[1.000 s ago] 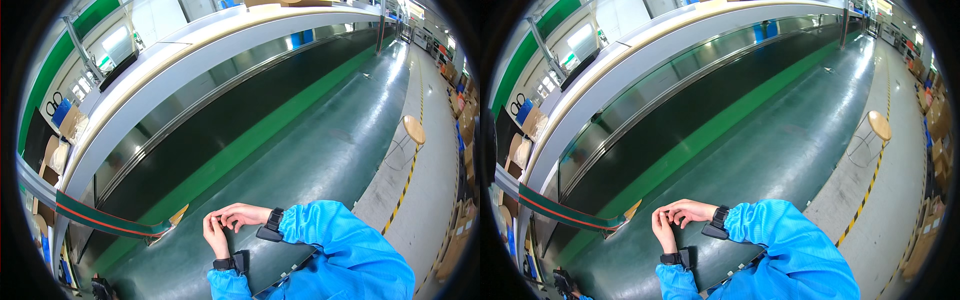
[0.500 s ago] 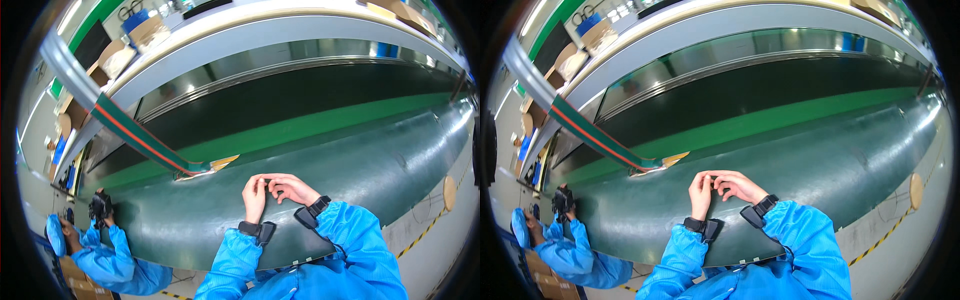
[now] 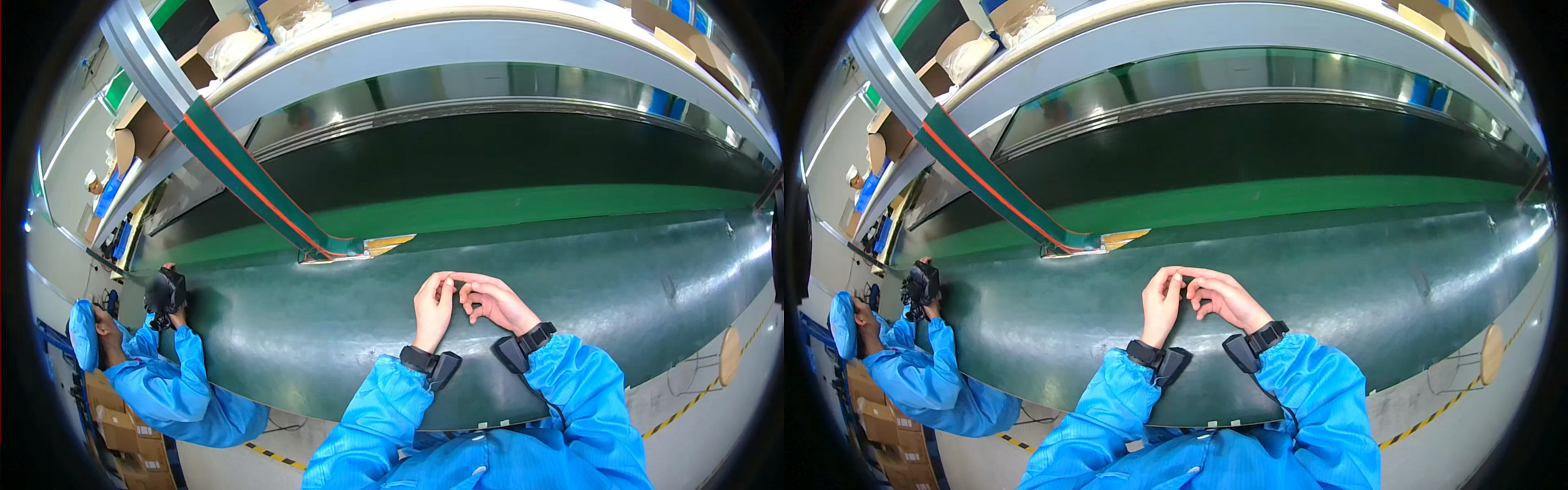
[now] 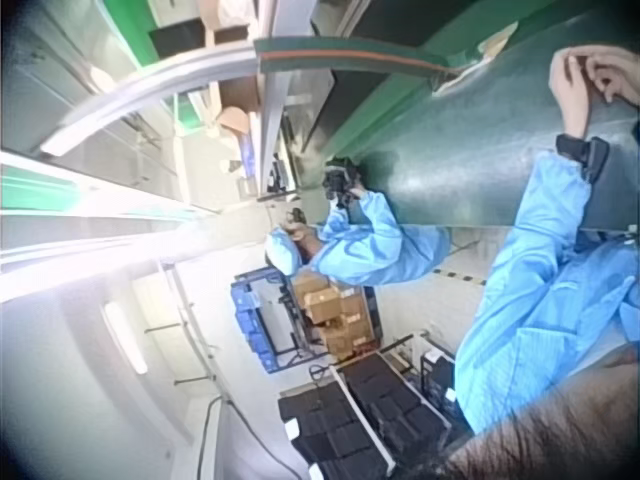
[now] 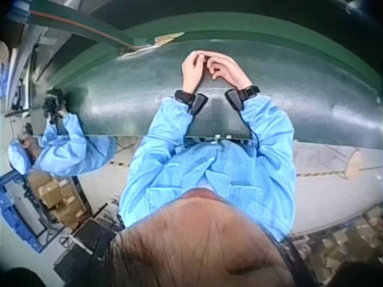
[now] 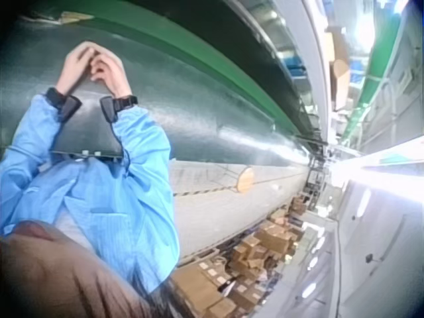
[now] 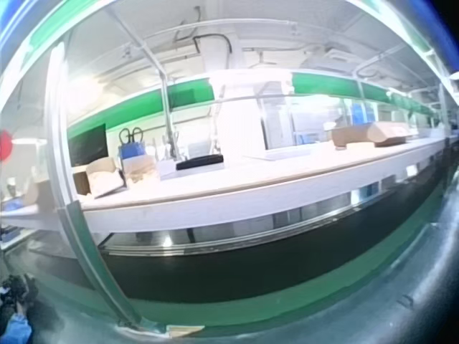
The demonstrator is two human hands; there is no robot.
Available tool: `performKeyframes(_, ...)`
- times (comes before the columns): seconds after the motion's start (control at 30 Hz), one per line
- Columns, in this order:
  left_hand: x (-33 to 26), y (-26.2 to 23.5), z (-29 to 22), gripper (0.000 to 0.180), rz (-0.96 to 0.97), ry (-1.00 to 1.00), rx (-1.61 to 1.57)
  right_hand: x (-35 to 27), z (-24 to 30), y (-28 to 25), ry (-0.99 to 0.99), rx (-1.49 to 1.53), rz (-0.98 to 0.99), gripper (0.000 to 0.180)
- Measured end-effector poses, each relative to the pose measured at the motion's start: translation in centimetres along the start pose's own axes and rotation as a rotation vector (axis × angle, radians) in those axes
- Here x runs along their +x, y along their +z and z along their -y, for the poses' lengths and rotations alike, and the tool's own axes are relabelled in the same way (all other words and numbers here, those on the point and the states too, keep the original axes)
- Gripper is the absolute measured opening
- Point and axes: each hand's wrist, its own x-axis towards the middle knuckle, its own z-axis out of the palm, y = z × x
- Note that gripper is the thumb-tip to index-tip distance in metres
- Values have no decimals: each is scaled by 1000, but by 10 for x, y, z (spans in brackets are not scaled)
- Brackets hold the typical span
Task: The worker is inspecting and handling small manufacturing components on a conveyor belt.
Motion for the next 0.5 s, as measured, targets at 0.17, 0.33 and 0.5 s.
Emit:
performKeyframes(0.17,-1,0,-2,15,-3,-18,-9,1,-2,-2,10,-15,-9,42)
performKeyframes(0.33,-2,-1,-1,15,58,-44,-56,0,-4,-3,13,-72,6,42)
performKeyframes(0.5,-1,-1,-5,15,58,-36,-43,2,-4,-3,7,-43,-13,43)
